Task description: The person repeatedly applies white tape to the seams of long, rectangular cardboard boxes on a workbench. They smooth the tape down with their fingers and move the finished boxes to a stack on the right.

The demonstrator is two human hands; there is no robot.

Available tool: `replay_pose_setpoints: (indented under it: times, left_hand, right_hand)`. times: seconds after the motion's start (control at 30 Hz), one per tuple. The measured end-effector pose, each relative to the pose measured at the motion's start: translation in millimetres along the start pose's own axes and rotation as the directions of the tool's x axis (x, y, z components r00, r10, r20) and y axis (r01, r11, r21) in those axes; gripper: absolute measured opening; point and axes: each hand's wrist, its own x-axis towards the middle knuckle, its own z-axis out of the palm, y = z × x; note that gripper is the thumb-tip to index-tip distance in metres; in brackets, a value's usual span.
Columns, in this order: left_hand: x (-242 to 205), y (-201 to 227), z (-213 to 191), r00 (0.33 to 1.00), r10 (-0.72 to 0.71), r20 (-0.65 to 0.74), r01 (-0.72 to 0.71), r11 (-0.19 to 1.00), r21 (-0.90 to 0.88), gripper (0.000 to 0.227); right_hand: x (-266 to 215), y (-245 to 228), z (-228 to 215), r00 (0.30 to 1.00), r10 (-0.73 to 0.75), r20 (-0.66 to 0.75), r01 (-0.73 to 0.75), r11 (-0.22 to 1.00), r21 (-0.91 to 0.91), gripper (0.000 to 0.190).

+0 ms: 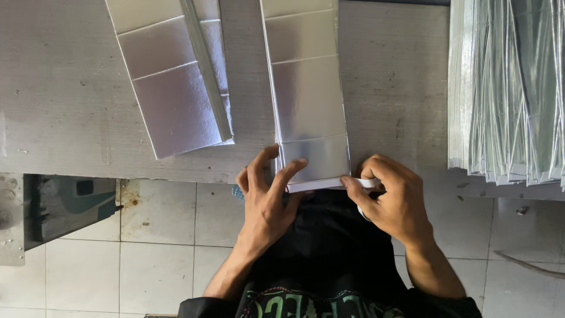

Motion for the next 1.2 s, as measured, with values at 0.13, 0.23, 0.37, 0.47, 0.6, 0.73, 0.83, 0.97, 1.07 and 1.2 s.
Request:
replay_pose_setpoints:
  times: [0.13,0.23,0.37,0.47,0.6,0.73,0.83,0.97,1.07,1.2]
  left_hand:
    - [8.6,7.8,-6.7,0.996,-0.054,0.074,0.057,0.998,-0.039,0.068]
    - [19.9,24.8,-14.5,0.983,-0.112,0.146,0.132,0.983,-0.132,0.093]
    - [23.2,38.7,5.0,0.972,-0.227,0.063,0.229,0.973,-0.03,0.07]
    - [22.9,40.4,7.4,0.978,-0.21,0.014,0.21,0.974,-0.078,0.043]
    - [19.7,30.5,-2.5,0.984,-0.175,0.028,0.177,0.969,-0.175,0.026]
    - [20.7,28.1,-7.2,0.987,-0.148,0.058,0.156,0.971,-0.18,0.029]
    - [23.5,36.3,-4.7,0.991,-0.136,-0.014,0.135,0.989,-0.056,0.03]
    - [33.5,61.3,9.0,0.999,0.031,-0.025,-0.031,0.999,-0.005,0.039]
    - [39.1,67.0,26.2,0.996,0.086,0.034,-0.089,0.993,0.072,0.047]
    - [39.3,64.6,30.7,0.991,0.094,0.093,-0.112,0.968,0.226,0.054]
  right_hand:
    - [6.2,-4.1,-1.1,1.0,0.017,0.0,-0.017,1.0,0.011,0.045]
    - [5.2,-4.9,0.9,0.999,0.016,0.029,-0.017,1.0,0.021,0.042]
    - [0.6,-6.0,4.6,1.0,-0.002,0.011,0.002,1.0,-0.025,0.039]
    - [0.8,-2.4,4.9,1.0,0.025,0.001,-0.025,1.0,-0.002,0.039]
    - [1.7,-2.4,3.6,0.999,0.037,0.0,-0.037,0.999,0.016,0.038]
    - [0.5,-0.4,4.0,0.998,0.056,-0.015,-0.055,0.997,0.049,0.038]
    - [-0.2,0.5,2.2,0.997,0.08,-0.019,-0.076,0.986,0.147,0.036]
    - [0.7,-1.5,-1.9,0.992,0.092,0.088,-0.112,0.963,0.247,0.045]
    - [-3.5,4.9,2.2,0.992,0.083,0.096,-0.104,0.966,0.237,0.045]
    - [-3.1,4.8,2.4,0.994,0.08,0.075,-0.097,0.963,0.251,0.049]
